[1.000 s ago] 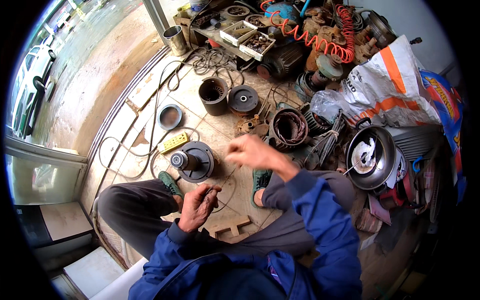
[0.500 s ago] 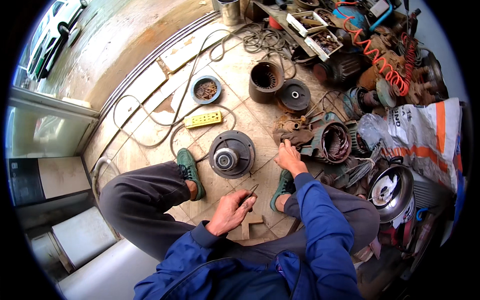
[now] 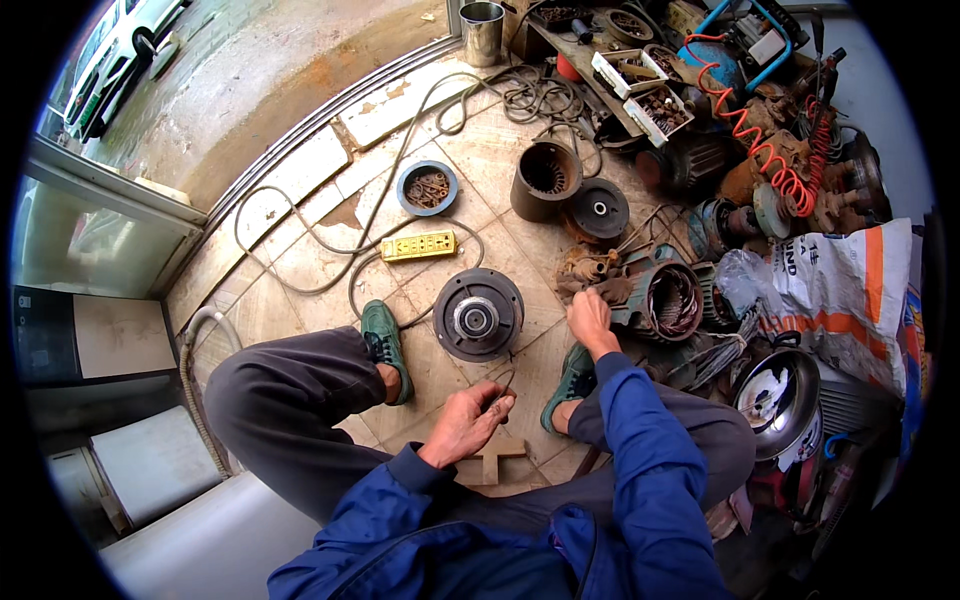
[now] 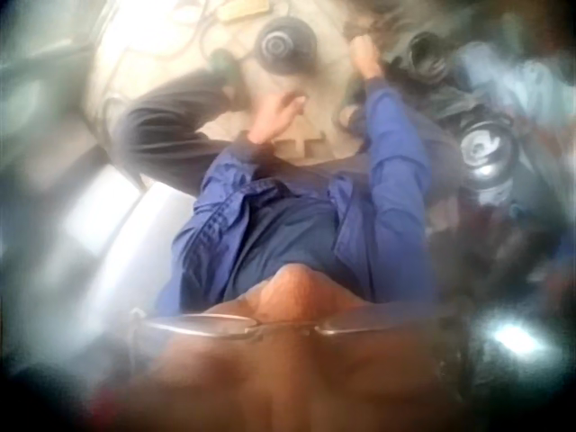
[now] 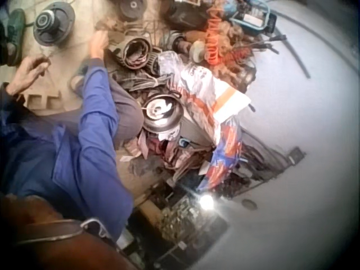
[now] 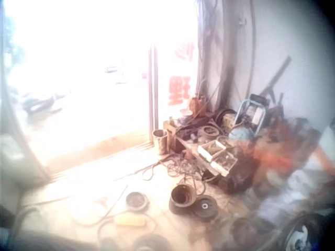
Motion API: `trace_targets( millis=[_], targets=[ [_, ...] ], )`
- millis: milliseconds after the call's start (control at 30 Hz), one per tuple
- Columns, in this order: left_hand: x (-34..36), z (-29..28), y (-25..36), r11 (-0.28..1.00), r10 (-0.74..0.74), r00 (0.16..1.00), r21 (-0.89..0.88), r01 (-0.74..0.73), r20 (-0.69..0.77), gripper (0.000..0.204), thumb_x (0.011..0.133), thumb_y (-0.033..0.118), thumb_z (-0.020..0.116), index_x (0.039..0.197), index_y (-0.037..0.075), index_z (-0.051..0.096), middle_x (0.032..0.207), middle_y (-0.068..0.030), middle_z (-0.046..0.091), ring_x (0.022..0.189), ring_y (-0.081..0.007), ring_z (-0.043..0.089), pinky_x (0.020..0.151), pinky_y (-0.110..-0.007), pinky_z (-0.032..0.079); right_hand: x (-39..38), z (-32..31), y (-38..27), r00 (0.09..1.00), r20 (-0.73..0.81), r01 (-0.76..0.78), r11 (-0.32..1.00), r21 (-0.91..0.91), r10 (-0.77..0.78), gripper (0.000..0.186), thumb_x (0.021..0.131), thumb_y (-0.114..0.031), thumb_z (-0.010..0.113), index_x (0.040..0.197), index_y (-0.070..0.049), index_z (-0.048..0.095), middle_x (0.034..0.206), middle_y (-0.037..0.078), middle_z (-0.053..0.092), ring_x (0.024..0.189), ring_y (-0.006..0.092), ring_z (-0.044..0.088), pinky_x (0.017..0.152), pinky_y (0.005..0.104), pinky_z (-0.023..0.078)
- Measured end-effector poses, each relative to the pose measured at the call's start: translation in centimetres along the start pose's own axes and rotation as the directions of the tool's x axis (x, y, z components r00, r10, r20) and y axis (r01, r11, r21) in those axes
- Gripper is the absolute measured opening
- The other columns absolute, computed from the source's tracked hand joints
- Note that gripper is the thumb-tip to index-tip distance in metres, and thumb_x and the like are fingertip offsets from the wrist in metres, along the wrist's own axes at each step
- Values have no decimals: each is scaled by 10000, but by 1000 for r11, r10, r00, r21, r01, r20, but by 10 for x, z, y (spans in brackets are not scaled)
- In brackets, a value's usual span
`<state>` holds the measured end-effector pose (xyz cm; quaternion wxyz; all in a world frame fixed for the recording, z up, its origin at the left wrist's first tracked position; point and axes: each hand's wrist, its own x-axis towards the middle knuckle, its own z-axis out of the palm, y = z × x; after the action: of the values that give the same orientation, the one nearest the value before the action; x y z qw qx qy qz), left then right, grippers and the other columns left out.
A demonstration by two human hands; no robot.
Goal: The person sits on the floor of a cluttered workshop and assembles an electric motor. They insert a cylindrical rotor into a stator housing, align the components, and secure them with a metal ring and a small screw. The person also briefly walks to a workbench to retrieve a small part before returning to the floor to continue the assembly.
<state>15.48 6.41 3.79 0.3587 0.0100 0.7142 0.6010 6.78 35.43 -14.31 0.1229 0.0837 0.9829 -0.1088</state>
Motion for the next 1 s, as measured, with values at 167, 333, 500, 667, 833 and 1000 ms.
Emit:
trace_targets(
  millis=[167,333,500,667,833,1000],
  targets=[
    [1,4,5,983,-6,998,-185,16,58,393,1074,343,480,1137,-4,655,797,-7,629,614,-46,458,548,-227,383,1,-83,-6,916,-392,50,943,328,88,151,800,-121,726,820,22,680,832,225,684,809,424,667,727,476,536],
    [0,6,11,926,55,998,-374,-45,17,400,1082,337,475,1173,-16,640,746,2,620,567,-32,431,533,-205,363,-25,-200,-4,953,-217,57,577,815,212,165,771,-3,664,925,59,659,788,104,701,701,146,655,645,283,521],
    [-5,2,10,963,148,989,-228,-143,5,347,1074,270,486,1082,-23,672,761,-7,631,622,-61,494,579,-234,415,-119,-317,-61,981,-189,194,396,897,-53,136,864,17,665,997,31,641,886,30,670,778,70,609,696,219,497],
    [-21,-3,49,960,280,952,-25,-279,120,313,1050,242,511,986,-16,677,740,-26,606,665,-91,503,615,-266,432,-179,-338,-111,922,-331,365,163,917,-203,135,890,0,710,1005,-2,640,887,15,662,796,58,607,735,215,508],
    [-48,-31,130,908,319,908,187,-375,272,327,1055,290,536,969,-4,649,702,3,533,669,-76,455,598,-266,414,-184,-309,-147,897,-185,229,63,971,-401,153,912,9,683,1054,33,633,912,64,682,790,97,664,676,253,580],
    [-56,-62,181,782,366,842,360,-510,397,224,1013,199,585,966,-15,633,751,-74,605,708,-93,516,644,-304,472,-183,-310,-148,848,-211,329,170,929,-486,276,923,-3,636,1196,31,651,1017,63,714,922,101,660,822,259,536]
  ],
)
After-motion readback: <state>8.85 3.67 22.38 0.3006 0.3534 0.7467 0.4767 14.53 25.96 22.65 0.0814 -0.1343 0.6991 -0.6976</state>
